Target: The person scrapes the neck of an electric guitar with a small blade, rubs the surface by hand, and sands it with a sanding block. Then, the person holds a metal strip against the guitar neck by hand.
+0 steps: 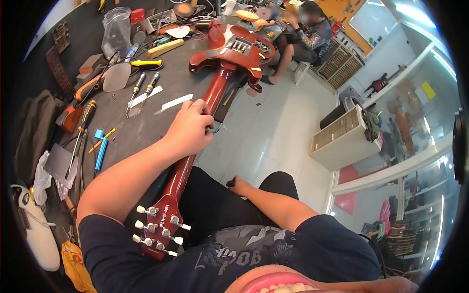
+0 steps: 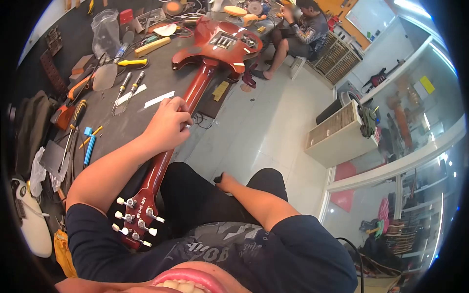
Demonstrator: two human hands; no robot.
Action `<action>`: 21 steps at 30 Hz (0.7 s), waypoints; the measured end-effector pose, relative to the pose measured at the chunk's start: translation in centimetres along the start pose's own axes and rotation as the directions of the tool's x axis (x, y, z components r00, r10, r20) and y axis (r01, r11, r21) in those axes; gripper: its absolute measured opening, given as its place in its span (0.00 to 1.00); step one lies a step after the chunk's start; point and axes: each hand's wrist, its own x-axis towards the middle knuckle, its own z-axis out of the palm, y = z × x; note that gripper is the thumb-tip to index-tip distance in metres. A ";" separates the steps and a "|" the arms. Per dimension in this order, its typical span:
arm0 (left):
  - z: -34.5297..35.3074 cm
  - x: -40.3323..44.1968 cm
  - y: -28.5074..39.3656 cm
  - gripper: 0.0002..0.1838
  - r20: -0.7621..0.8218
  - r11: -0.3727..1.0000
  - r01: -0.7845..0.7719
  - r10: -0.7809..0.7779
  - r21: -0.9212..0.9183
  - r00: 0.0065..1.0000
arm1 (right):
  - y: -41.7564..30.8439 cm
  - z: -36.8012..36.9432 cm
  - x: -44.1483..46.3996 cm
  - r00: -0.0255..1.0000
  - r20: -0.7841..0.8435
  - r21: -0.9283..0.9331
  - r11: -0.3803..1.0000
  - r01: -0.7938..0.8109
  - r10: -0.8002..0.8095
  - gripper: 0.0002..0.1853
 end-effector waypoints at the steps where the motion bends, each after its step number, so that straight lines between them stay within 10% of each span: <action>1: 0.0 -0.1 0.1 0.08 -0.003 1.000 0.003 -0.003 -0.008 1.000 | 1.3 1.2 0.1 0.998 0.051 0.021 0.999 -0.026 0.025 0.32; 7: 0.5 -0.3 -0.3 0.08 0.001 1.000 0.013 -0.013 0.005 1.000 | 1.6 2.8 -0.9 0.983 -0.023 0.058 0.981 0.184 -0.183 0.28; 21: 0.1 -0.6 0.5 0.08 0.000 0.999 -0.015 0.015 0.041 1.000 | 3.0 -0.1 -5.2 0.982 -0.182 0.018 0.998 -0.055 0.057 0.29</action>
